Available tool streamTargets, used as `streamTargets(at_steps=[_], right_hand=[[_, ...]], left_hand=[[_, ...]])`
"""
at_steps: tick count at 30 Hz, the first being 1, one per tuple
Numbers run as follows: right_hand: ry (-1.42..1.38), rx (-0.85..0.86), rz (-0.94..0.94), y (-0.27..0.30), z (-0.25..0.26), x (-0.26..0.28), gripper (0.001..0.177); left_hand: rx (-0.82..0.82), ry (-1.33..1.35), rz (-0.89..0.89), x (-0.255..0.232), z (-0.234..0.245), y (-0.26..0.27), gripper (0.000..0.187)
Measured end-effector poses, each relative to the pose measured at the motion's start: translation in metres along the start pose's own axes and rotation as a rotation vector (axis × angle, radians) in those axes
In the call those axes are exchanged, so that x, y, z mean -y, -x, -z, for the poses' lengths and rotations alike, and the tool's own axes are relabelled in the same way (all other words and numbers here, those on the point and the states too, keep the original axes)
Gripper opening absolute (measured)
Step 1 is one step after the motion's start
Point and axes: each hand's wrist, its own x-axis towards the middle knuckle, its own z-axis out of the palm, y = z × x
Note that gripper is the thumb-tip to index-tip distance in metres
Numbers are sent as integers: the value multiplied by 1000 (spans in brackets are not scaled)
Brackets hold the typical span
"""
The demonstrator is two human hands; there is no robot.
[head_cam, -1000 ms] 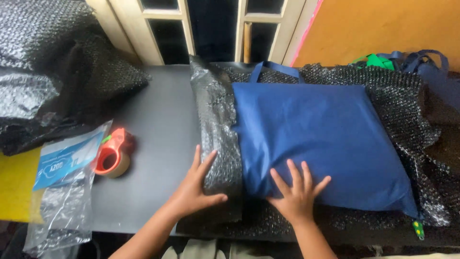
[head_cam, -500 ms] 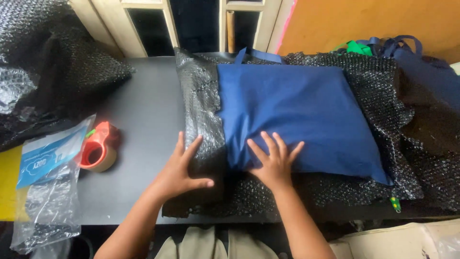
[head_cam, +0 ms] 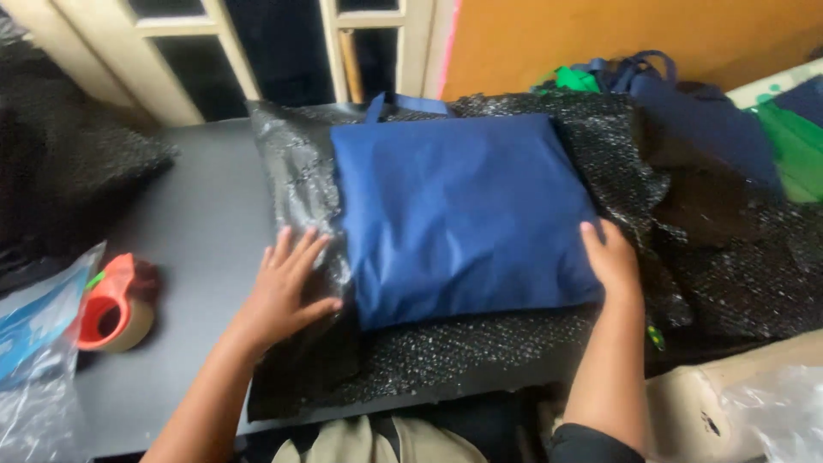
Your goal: Wrapping a blue pillow in black bubble wrap and securing it with tape using a dispenser.
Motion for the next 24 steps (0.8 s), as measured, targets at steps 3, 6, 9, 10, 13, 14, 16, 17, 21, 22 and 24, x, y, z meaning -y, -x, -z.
streamTargets(at_steps=[3,6,9,10,13,14,16,17,21,22,24], right_hand=[[128,122,20,17,30,35,63],[-32,138,178,12,76,58,55],[97,-180,182,-40,110,26,75],[96,-183,178,-32,124,42,75],[398,255,-369,-39,142,43,135],[507,270,-459,-59,132,12,123],[611,282,-550,-89,118,-38,112],[637,262,-491,-99,114,-57,76],[594,203,-405,-129,114,-88,45],[591,203,-404,-136,123,-77,45],[357,29,-252,-147,139,-53,62]], left_hand=[[74,-111,49,-6,2,1,100],[127,-220,111,-4,0,-5,101],[149,-22,143,-12,7,-5,100],[150,-24,137,-12,8,-5,100],[140,-50,149,-7,9,-7,84],[102,-71,118,-3,9,-10,67],[63,-94,81,5,6,-16,52],[50,-82,43,8,4,-20,46],[13,-5,-98,15,-5,-32,37],[12,-7,-99,16,-7,-36,37],[41,39,-134,19,-9,-40,29]])
